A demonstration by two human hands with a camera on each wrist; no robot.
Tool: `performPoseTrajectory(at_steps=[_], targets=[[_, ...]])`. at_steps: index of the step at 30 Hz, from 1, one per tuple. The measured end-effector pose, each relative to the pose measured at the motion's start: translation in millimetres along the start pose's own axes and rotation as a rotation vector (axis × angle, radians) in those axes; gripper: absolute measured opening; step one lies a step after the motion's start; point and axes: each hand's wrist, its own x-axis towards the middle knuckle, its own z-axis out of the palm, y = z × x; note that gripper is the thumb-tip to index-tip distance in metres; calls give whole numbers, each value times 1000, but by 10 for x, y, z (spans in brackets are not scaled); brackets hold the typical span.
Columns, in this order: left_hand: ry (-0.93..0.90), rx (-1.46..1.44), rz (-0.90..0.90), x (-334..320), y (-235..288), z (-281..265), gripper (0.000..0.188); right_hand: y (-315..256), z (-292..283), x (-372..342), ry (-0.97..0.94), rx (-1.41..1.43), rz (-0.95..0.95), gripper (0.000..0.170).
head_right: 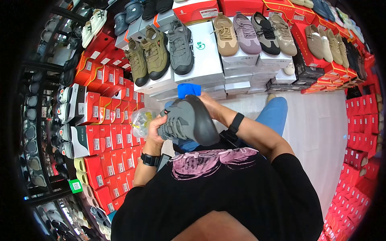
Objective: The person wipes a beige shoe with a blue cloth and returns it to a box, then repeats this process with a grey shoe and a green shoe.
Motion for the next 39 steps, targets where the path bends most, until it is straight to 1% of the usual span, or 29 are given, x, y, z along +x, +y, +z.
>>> performPoseTrajectory(at_steps=[1,3,4,7,8,9,10,11,13,14,15,17,18,19,20,21,23,25,27,29,31,32,33,34,35,36,37,38,39], targets=[[12,55,-20,-35,-2,36,41,44,-4,-22,-8,1,1,19],[30,89,-1,-106,10,65,39,102,-6,-154,-184,50,-158,19],[66,99,1,-158,48,65,39,98,-65,-88,-238,54,-97,22],[109,128,-28,-319,221,-70,38,-26,-31,-246,-200,84,-52,28],[198,156,3,-399,264,-30,38,-27,-87,-272,-248,131,-99,36],[287,185,35,-485,320,11,37,-49,-148,-325,-249,133,-104,36],[286,191,37,-585,392,36,37,-83,-217,-395,-285,255,-33,38],[359,288,11,-709,479,56,37,-105,-295,-453,-322,378,41,40],[461,445,-85,-1019,722,71,39,-94,-459,-516,-333,426,55,41],[456,561,-190,-1239,921,30,40,-93,-513,-553,-300,407,27,41],[475,652,-347,-1438,1134,133,40,-85,-565,-588,-267,389,-2,41],[640,916,-420,-1834,1429,192,34,18,-702,-616,-235,385,-1,40],[735,1075,-451,-1962,1551,350,23,73,-765,-633,-212,380,27,40],[837,1379,-484,-2355,1851,-5,18,127,-822,-657,-190,373,58,39],[879,1390,-389,-2660,2068,-211,22,183,-868,-684,-199,370,57,39],[941,1348,-415,-2484,2081,366,18,240,-897,-703,-161,393,101,39],[909,1376,-270,-2287,2183,1032,16,323,-899,-719,-133,424,140,39],[879,1442,-134,-2078,2370,1439,22,348,-906,-736,-156,516,168,39],[759,1529,-96,-1778,2606,1784,25,313,-863,-729,-150,476,117,40],[680,1775,18,-1355,2753,2087,25,245,-771,-739,-142,436,67,41],[516,2028,28,-801,2913,2247,22,92,-623,-782,-170,472,-50,43],[315,2499,10,-517,3075,2224,25,-12,-544,-815,-167,470,-59,43],[-875,2712,304,-125,3181,2296,31,-126,-465,-856,-219,491,-166,47],[-949,2680,336,249,3068,2332,37,-204,-417,-883,-270,508,-272,52],[-883,2697,278,606,2968,2260,40,-247,-401,-894,-263,502,-282,52],[8,2220,4,777,2425,2455,31,-290,-395,-906,-254,532,-369,53],[-236,2359,156,1203,2428,2190,35,-325,-398,-916,-245,559,-454,54],[114,2222,-121,1466,2192,2286,32,-340,-420,-908,-237,545,-461,54],[-97,1879,-196,1537,2126,2235,37,-322,-465,-895,-160,594,-443,51]])
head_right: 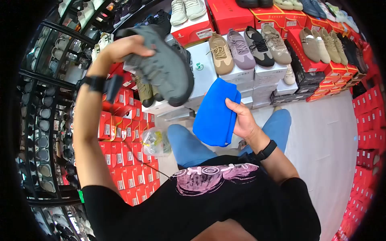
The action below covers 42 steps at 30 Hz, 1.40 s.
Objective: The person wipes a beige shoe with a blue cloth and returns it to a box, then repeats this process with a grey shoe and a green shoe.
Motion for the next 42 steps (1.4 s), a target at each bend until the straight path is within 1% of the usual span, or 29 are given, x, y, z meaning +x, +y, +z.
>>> performPoseTrajectory(at_steps=[1,2,3,4,6,7,8,9,10,13,14,16,18,20,22,24,25,27,28,30,31,33,34,36,37,38,40,41,42], targets=[[-53,191,-172,417,120,148,39,-5,-45,5,84,30,-11,48],[-39,366,54,709,-25,225,36,-3,-63,12,88,11,-11,48],[-17,159,-128,818,84,411,33,2,-73,33,159,50,-25,43],[-147,190,90,988,0,471,32,12,-99,60,231,93,-35,39],[-175,-216,-181,1282,-161,644,31,40,-192,169,242,101,-26,38],[-173,-222,-181,1379,-252,675,31,77,-237,231,285,114,-20,37],[-165,-133,-187,1482,-336,693,31,114,-289,293,328,129,-15,36],[-158,-42,-193,1545,-383,710,32,148,-346,362,342,133,-8,35],[-159,-41,-195,1605,-434,717,32,177,-403,435,342,135,-7,35],[-124,84,-275,1758,-617,723,47,242,-507,635,366,178,35,33],[-126,82,-281,1818,-666,706,47,255,-529,697,367,181,39,33],[-73,375,-209,1938,-712,697,54,279,-536,811,393,146,9,30],[-111,423,-185,2024,-697,695,56,289,-545,909,414,94,-15,30],[-43,437,-193,2056,-648,707,56,280,-563,995,437,36,-42,30],[-33,418,-211,2165,-679,712,56,250,-578,1067,454,14,-87,29],[8,548,-152,2290,-736,733,49,214,-590,1116,485,6,-90,29],[8,545,-149,2366,-769,741,49,197,-591,1136,512,0,-91,29],[-31,797,4,2507,-842,759,44,165,-582,1154,524,-3,-101,29],[-31,794,6,2551,-896,770,44,155,-574,1158,532,-4,-111,29],[113,705,-8,2541,-943,796,41,165,-611,1175,511,4,-122,29],[110,702,-9,2472,-939,801,41,184,-626,1174,487,16,-135,29],[252,535,83,2259,-914,754,45,213,-637,1085,505,-21,-126,30],[254,535,77,2166,-906,688,45,222,-583,1041,518,-60,-119,30],[360,278,14,1971,-950,583,47,246,-410,914,510,-118,-66,29],[441,177,46,1917,-1086,529,49,277,-349,870,504,-175,-20,29],[477,102,39,1874,-1207,465,52,331,-361,888,505,-171,-18,29],[540,82,16,1796,-1475,382,56,437,-373,975,430,-126,76,24],[545,84,13,1774,-1564,393,56,481,-356,1023,421,-106,110,23],[499,108,-43,1700,-1616,422,58,529,-350,1079,414,-106,116,23]])
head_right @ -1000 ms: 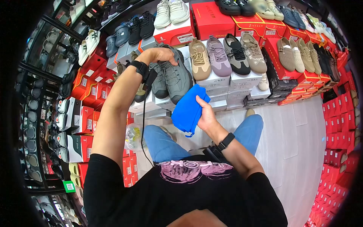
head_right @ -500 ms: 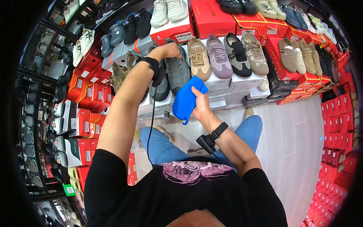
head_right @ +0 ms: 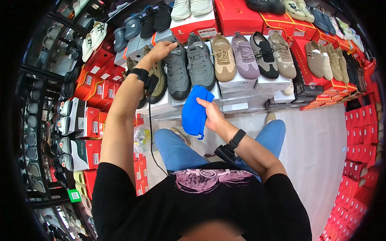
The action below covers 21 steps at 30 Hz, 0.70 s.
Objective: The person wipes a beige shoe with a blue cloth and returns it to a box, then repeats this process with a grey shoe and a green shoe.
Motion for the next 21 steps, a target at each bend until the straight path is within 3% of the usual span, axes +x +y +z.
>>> performPoseTrajectory(at_steps=[4,9,14,19,21], targets=[[-176,128,26,-223,-68,10,61,159,108,290,-72,39,108,27],[-138,293,38,-351,80,-9,56,212,164,466,-97,72,113,31],[-138,273,103,-582,55,2,46,240,97,183,-77,54,146,29],[-187,131,243,-1240,114,153,35,302,-171,-332,-65,-48,175,31],[-226,83,221,-1443,181,192,31,328,-266,-475,-31,-96,193,35]])
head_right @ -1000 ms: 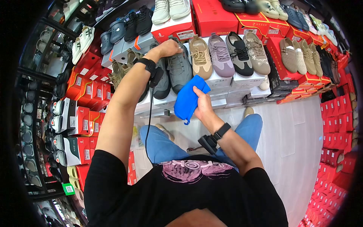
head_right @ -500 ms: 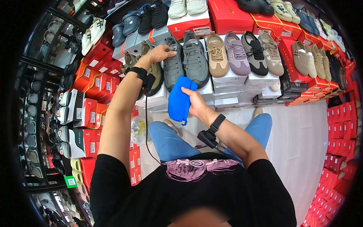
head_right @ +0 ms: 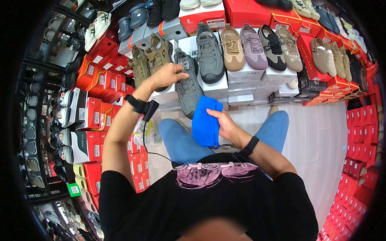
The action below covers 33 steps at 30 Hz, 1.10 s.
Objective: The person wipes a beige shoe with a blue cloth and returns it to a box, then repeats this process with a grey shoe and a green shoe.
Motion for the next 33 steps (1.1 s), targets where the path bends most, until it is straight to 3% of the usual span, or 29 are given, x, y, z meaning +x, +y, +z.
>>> performPoseTrajectory(at_steps=[7,11,14,17,19,21,23,26,28,31,33], targets=[[-126,-82,9,23,-31,-2,32,45,-142,-30,-13,2,32,35],[-254,-107,-83,111,-4,-8,41,52,-128,-57,-11,-25,-23,33],[-201,1,-73,177,-109,80,43,71,-162,-53,-23,-43,-15,32],[-361,34,-118,184,-34,16,40,27,-178,-63,-41,-114,8,33],[-332,4,-104,75,-41,41,35,-75,-175,-90,-39,-175,16,35],[-307,-25,-89,-76,-90,97,31,-258,-156,-106,-17,-691,-64,39],[-260,-230,-95,-252,-176,224,21,-472,-15,-141,60,-1007,-254,42],[-268,-439,-56,-562,-10,363,16,-737,54,154,66,-1167,-639,50],[-238,-576,-45,-747,209,425,16,-901,450,138,225,-1423,-788,54],[-245,-381,-56,-922,458,411,19,-879,829,195,79,-1513,-1078,44],[-224,-416,-43,-1004,492,442,23,-794,836,263,18,-1587,-1102,43]])
